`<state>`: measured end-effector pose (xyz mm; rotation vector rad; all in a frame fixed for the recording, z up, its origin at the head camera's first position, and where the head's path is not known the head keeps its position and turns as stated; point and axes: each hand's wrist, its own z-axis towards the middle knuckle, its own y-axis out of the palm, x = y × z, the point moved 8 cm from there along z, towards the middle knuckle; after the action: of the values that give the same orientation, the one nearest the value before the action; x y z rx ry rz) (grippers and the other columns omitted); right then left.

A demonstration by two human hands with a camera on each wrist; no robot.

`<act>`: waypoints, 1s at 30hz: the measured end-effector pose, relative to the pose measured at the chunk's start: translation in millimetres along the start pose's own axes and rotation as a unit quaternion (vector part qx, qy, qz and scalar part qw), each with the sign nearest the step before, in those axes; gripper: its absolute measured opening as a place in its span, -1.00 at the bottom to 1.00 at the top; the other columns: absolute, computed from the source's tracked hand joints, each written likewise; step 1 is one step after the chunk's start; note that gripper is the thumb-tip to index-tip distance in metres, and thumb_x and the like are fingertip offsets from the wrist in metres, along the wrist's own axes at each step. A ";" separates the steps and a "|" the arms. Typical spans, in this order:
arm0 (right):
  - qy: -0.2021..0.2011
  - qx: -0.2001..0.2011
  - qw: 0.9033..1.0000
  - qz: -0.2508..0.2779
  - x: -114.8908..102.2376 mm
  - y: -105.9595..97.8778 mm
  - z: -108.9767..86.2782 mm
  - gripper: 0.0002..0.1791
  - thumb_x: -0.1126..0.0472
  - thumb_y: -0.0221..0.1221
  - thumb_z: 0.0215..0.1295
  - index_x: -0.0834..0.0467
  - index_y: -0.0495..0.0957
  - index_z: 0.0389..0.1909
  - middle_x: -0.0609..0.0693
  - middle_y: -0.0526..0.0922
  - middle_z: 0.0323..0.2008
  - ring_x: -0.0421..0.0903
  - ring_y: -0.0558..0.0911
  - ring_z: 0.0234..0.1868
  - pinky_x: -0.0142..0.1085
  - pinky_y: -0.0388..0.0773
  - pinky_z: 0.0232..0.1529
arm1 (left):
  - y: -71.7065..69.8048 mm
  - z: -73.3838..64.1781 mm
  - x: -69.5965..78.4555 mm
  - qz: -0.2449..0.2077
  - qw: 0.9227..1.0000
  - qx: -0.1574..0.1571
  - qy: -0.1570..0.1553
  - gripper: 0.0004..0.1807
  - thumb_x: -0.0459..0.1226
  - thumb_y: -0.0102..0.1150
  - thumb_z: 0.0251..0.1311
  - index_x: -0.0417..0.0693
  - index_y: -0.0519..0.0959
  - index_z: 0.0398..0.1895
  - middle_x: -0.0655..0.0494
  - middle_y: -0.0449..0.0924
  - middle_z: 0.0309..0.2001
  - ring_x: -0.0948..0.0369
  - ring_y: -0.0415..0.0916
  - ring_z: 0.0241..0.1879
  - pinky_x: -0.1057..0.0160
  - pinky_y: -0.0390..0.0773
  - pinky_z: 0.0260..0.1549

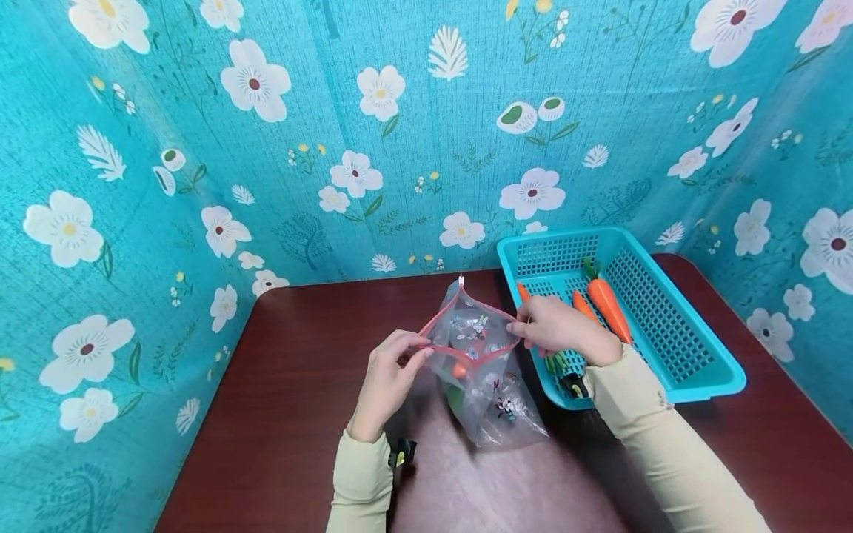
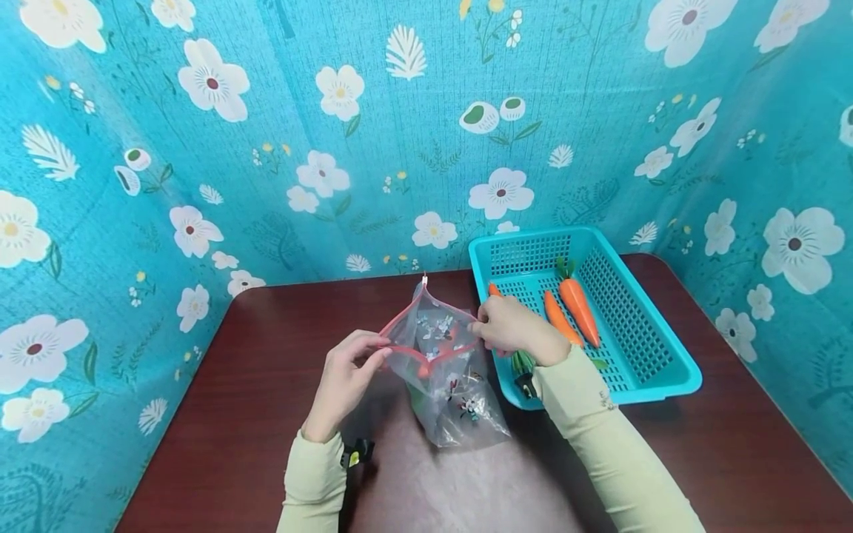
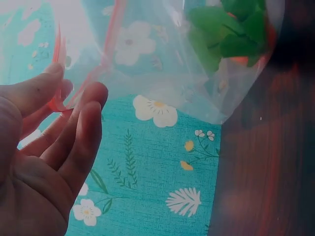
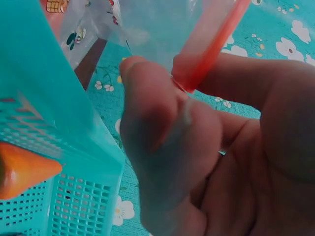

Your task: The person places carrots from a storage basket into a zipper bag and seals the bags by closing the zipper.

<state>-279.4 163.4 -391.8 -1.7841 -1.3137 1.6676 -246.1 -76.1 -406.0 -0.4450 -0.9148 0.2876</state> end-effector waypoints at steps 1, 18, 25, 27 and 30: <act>-0.002 0.000 1.000 -0.004 -0.2 -1.6 0.1 -0.74 0.13 0.11 0.38 0.23 0.57 -0.42 0.05 0.60 -0.61 -0.10 0.58 -0.70 -0.29 0.55 -0.62 | 0.1 0.3 0.0 0.002 1.000 0.000 0.001 -0.84 -0.22 0.28 0.20 -0.06 0.67 -0.20 0.17 0.60 -0.28 0.34 0.51 -0.42 0.36 0.57 -0.46; 0.015 0.141 0.990 0.015 15.5 -86.7 -2.9 -0.58 -0.01 0.06 0.41 0.26 0.47 0.02 0.19 0.60 -0.21 0.07 0.58 -0.34 -0.16 0.50 -0.40 | -1.6 2.1 2.6 0.016 1.000 0.017 -0.015 -0.83 -0.31 0.39 0.07 0.02 0.65 -0.25 0.19 0.61 -0.32 0.34 0.48 -0.44 0.38 0.56 -0.47; 0.054 0.205 0.972 0.101 58.8 -116.6 8.2 -0.33 -0.03 0.05 0.40 0.28 0.16 0.36 0.38 0.25 0.30 0.33 0.31 0.23 0.20 0.37 0.07 | 1.1 0.5 4.8 0.023 1.000 0.009 -0.013 -0.84 -0.24 0.38 0.09 0.01 0.65 -0.25 0.18 0.61 -0.34 0.34 0.46 -0.45 0.32 0.58 -0.46; 0.072 0.198 0.971 0.114 74.2 -116.5 13.2 -0.28 0.00 0.05 0.41 0.30 0.07 0.41 0.41 0.15 0.36 0.38 0.24 0.27 0.24 0.33 0.12 | 2.4 0.6 5.3 0.025 1.000 0.005 -0.013 -0.85 -0.23 0.37 0.10 0.02 0.64 -0.25 0.18 0.61 -0.34 0.35 0.46 -0.45 0.36 0.56 -0.46; 0.100 0.184 0.970 0.126 97.8 -112.5 20.1 -0.25 0.05 0.03 0.42 0.31 -0.04 0.45 0.45 0.04 0.39 0.43 0.17 0.29 0.27 0.28 0.17 | 3.5 0.4 5.7 0.027 1.000 0.002 -0.009 -0.85 -0.24 0.38 0.10 0.02 0.64 -0.26 0.19 0.61 -0.35 0.35 0.46 -0.46 0.33 0.57 -0.48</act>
<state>-352.8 292.0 -365.0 -1.8827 -0.6616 1.6704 -243.3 -70.5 -403.5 -0.4652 -0.9216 0.3428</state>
